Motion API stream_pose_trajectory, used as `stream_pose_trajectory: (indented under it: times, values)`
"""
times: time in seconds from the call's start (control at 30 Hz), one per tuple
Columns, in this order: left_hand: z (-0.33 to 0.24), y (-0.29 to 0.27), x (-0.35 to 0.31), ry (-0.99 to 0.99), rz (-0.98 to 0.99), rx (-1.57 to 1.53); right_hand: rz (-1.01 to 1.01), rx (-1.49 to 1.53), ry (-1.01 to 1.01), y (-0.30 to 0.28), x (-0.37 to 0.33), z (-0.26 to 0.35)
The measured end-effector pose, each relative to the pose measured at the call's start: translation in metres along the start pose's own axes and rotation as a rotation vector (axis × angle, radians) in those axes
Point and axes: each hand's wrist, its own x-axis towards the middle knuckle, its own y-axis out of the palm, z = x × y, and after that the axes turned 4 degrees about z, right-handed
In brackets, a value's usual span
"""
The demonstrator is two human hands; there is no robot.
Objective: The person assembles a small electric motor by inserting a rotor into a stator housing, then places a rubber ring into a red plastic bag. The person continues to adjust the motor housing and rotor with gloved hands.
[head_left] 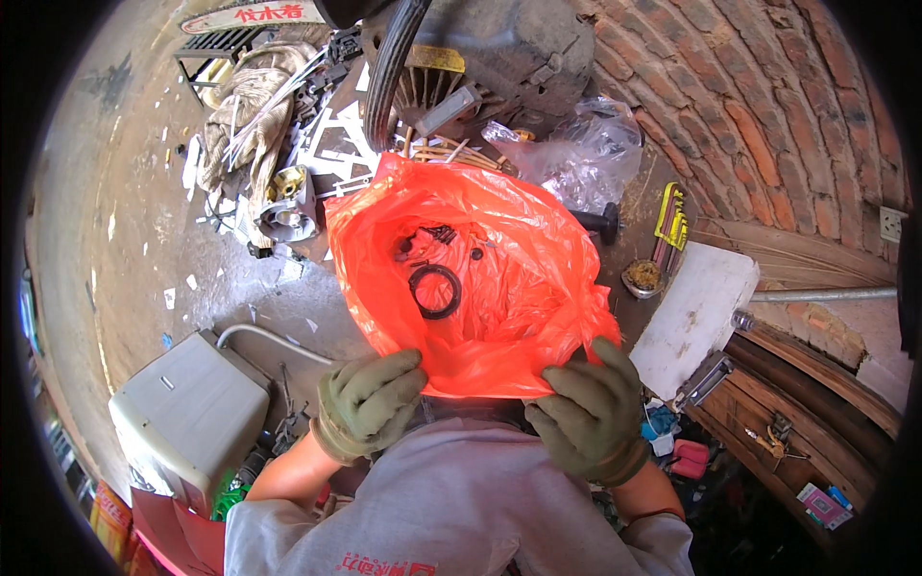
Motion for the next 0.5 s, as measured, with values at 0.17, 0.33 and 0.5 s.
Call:
stream_pose_trajectory:
  times: [0.17, 0.33, 0.5]
  values:
    - [-0.021, -0.035, 0.024, 0.011, -0.067, -0.099, -0.072, -0.026, -0.017, -0.034, 0.009, 0.012]
    - [0.008, -0.052, 0.066, -0.643, -0.520, -0.303, -0.074, 0.006, -0.086, -0.022, 0.005, 0.014]
    - [0.075, -0.046, 0.105, -0.515, -0.073, 0.153, -0.060, -0.012, -0.084, -0.032, 0.008, 0.023]
